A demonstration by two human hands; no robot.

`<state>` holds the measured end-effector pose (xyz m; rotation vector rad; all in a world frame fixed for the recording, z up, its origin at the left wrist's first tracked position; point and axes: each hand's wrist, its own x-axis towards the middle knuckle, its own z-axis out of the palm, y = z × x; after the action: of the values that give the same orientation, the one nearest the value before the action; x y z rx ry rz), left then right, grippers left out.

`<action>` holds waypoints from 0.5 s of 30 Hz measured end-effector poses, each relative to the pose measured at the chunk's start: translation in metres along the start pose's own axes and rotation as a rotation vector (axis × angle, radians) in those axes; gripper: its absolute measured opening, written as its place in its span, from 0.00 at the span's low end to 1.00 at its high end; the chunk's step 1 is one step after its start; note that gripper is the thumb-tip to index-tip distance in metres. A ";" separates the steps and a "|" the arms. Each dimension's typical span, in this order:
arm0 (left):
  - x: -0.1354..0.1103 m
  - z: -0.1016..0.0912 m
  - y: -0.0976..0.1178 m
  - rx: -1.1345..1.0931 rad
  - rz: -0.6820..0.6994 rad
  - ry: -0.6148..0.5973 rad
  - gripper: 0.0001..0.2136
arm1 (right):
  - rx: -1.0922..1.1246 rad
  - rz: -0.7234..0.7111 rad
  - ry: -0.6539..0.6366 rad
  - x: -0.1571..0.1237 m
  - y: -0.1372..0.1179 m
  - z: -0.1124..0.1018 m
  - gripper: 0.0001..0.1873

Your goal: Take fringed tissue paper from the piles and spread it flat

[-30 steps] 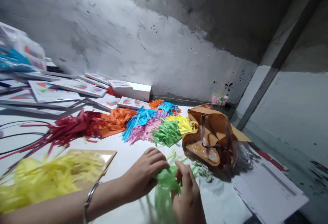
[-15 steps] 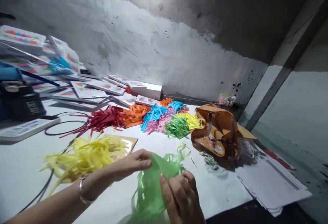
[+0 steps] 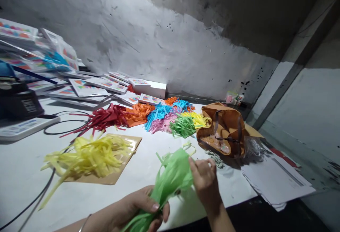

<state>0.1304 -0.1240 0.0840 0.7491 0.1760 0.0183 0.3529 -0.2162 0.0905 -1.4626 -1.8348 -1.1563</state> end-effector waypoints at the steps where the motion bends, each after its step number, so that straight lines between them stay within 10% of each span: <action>1: 0.002 0.001 -0.001 -0.002 0.012 0.035 0.12 | -0.049 0.029 0.013 0.001 0.013 -0.007 0.16; 6: -0.020 -0.006 0.016 0.093 0.075 0.187 0.06 | -0.231 0.033 0.056 0.005 0.025 -0.027 0.16; 11: -0.086 -0.061 0.033 0.307 0.201 0.539 0.08 | 0.146 -0.040 -0.141 -0.015 -0.056 0.012 0.17; 15: -0.131 -0.101 0.031 0.916 0.280 1.080 0.18 | 0.359 -0.002 -0.115 -0.034 -0.109 0.044 0.16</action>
<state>-0.0143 -0.0434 0.0528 1.6196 1.1600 0.6532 0.2634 -0.2017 0.0086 -1.3392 -1.9966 -0.7064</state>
